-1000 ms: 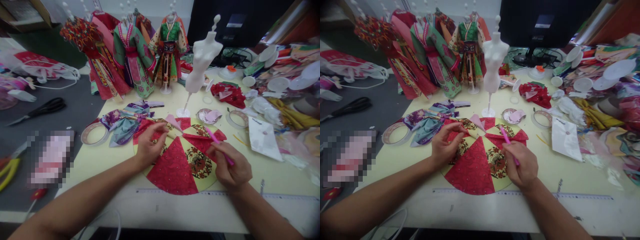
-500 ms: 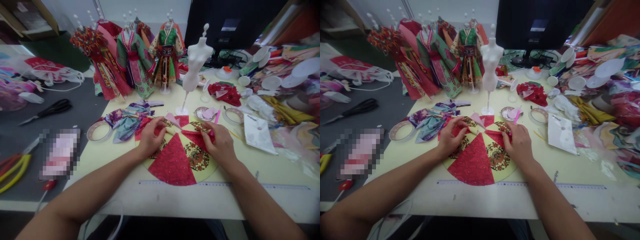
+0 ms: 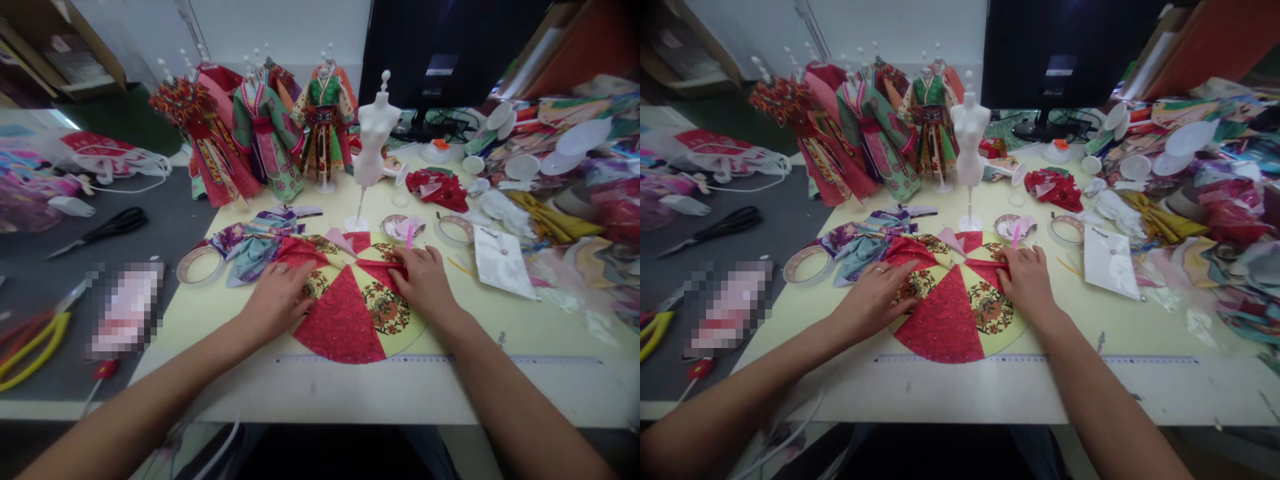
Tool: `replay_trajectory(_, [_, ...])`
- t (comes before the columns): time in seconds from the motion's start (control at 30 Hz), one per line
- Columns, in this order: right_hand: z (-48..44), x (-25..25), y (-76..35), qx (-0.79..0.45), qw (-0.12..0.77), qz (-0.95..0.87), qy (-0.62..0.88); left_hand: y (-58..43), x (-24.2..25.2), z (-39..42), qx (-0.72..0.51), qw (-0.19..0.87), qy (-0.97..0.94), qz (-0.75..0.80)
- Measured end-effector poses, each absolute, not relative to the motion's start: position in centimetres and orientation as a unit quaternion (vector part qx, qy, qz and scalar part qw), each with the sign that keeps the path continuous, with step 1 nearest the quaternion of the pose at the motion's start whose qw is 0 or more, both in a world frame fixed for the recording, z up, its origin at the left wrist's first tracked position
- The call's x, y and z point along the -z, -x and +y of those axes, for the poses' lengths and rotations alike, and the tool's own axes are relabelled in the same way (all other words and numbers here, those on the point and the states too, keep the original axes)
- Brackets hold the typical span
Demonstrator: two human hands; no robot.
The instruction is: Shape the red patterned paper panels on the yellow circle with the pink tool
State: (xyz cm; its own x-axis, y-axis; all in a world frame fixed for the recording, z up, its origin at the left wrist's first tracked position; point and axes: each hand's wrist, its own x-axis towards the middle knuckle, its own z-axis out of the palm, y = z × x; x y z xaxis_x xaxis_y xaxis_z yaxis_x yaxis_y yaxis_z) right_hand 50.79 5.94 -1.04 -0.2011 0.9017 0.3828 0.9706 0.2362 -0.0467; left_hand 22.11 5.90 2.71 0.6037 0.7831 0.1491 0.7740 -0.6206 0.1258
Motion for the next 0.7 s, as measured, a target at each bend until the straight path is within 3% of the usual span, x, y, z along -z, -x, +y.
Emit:
replay_trajectory(0.27, [5.6,0.9,-50.5,0.140,0.148,-0.768,0.607,-19.9,0.8,6.2,-0.164,0.083,-0.877,0.444])
replay_trajectory(0.7, [1.0,0.1,-49.8,0.194,0.078,-0.815,0.540,-18.8,-0.3,8.4,-0.147,0.055,-0.912,0.380])
